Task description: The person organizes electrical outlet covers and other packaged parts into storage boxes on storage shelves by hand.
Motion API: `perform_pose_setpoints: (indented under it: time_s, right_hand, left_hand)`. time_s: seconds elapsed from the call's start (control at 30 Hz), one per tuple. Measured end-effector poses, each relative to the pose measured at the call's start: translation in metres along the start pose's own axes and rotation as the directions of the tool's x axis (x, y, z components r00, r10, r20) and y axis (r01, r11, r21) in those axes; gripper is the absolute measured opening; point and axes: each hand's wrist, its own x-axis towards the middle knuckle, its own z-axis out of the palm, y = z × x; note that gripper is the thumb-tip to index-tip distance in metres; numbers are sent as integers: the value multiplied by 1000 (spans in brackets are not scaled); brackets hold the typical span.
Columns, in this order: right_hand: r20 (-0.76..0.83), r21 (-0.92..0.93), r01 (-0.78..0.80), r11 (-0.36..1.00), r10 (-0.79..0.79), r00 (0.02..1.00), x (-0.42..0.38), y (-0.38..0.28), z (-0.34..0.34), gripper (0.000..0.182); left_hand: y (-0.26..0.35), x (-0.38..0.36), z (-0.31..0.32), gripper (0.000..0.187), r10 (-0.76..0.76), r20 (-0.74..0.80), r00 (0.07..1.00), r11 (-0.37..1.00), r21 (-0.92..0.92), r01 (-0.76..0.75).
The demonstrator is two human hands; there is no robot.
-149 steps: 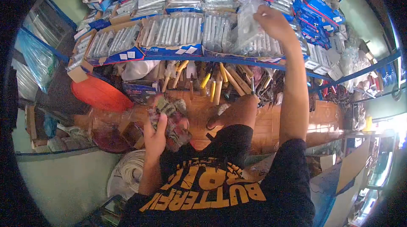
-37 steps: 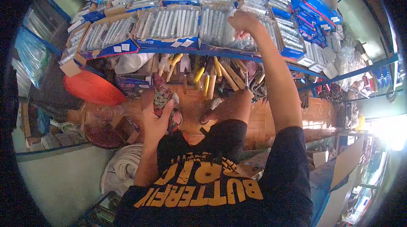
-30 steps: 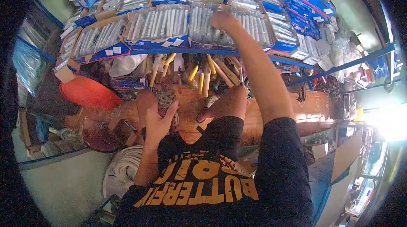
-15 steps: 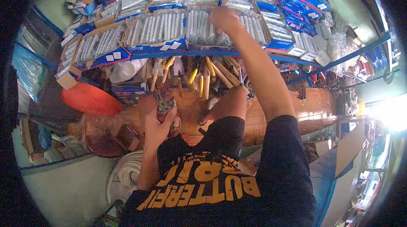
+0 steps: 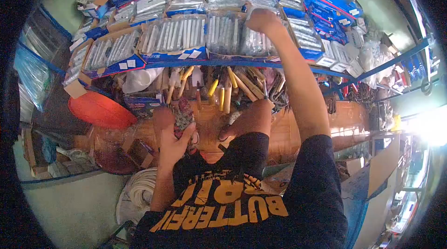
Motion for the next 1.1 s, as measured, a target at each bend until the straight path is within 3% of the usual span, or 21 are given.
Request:
perform_pose_setpoints:
  time_s: [0.03, 0.07, 0.1, 0.17, 0.2, 0.23, 0.3, 0.37, 0.43, 0.47, 0.53, 0.6, 0.7, 0.77, 0.8, 0.83, 0.9, 0.93, 1.0, 1.03, 1.1]
  right_hand:
    - [34, 0, 145, 989, -145, 989, -6, 4, -13, 30]
    - [206, 364, -237, 900, 171, 964, -40, -26, -58, 28]
    - [204, 363, -239, 901, 173, 964, -43, -17, -56, 28]
    - [-197, 471, 246, 847, -171, 965, -51, 12, -46, 27]
    - [-122, 728, 85, 681, 7, 992, -54, 13, -45, 27]
    - [-122, 725, 88, 683, 2, 993, -53, 13, -43, 27]
    - [-139, 331, 165, 929, -125, 982, -57, 13, -39, 36]
    - [-115, 367, 50, 929, -8, 993, -64, -14, -36, 33]
    - [135, 271, -235, 933, 205, 969, -63, -39, -38, 29]
    - [-36, 74, -159, 985, 162, 986, -62, -43, -30, 29]
    - [-27, 99, -156, 983, 160, 987, -67, -52, -44, 29]
    - [-18, 123, -155, 980, 158, 987, -63, -48, -46, 29]
    - [-71, -99, -123, 988, 116, 991, -50, -24, -38, 30]
    - [-374, -87, -47, 995, 11, 927, -58, -22, -52, 29]
    - [-224, 112, -68, 991, 92, 970, -58, -19, -69, 30]
    - [-222, 110, -67, 992, 90, 971, -63, -12, -75, 30]
    - [-530, 72, 166, 983, -103, 842, -75, 0, -87, 30]
    - [-531, 68, 171, 983, -109, 840, -80, -1, -93, 30]
    - [-484, 567, 107, 817, 225, 846, -111, -13, -102, 32]
    - [-484, 565, 107, 818, 223, 846, -125, -20, -96, 32]
    - [-379, 792, 106, 601, 348, 858, -153, -44, -78, 31]
  left_hand:
    - [4, 0, 0, 31, 24, -32, 999, 999, 48, -23]
    - [4, 0, -1, 31, 25, -27, 999, 999, 47, -24]
    - [3, 1, -2, 31, -30, -5, 1000, 1000, 9, 30]
    - [0, 3, -4, 31, -85, 14, 996, 996, -31, 85]
    - [-1, 5, -4, 32, -89, 25, 996, 994, -65, 90]
    - [-1, 6, -4, 32, -94, 37, 995, 990, -98, 98]
    - [8, 8, -4, 32, -53, 11, 999, 997, -47, 54]
    - [11, 11, 0, 32, -4, -2, 1000, 1000, 6, 4]
    - [6, 11, 2, 29, -81, 47, 996, 994, -75, 84]
    - [8, 10, 3, 29, -80, 45, 996, 994, -72, 83]
    - [13, 8, 7, 27, 55, -48, 997, 997, -54, -58]
    - [6, 5, 3, 27, 13, -13, 1000, 999, -51, -14]
    - [5, 4, -1, 27, 3, -2, 1000, 999, -35, -3]
    - [9, 3, -3, 27, 36, -27, 999, 999, -23, -37]
    - [11, 2, -4, 26, 48, -51, 998, 999, -20, -50]
    - [12, 2, -5, 26, 61, -77, 995, 998, -18, -62]
    - [18, 2, -9, 26, 84, -95, 992, 996, -31, -88]
    - [19, 3, -11, 28, 110, -111, 988, 992, -43, -116]
    - [6, 7, -9, 33, 46, -140, 989, 973, -217, -76]
    - [1, 10, -10, 41, -17, -156, 988, 924, -380, -44]
    - [15, 15, -13, 55, 8, -161, 987, 943, -326, -61]
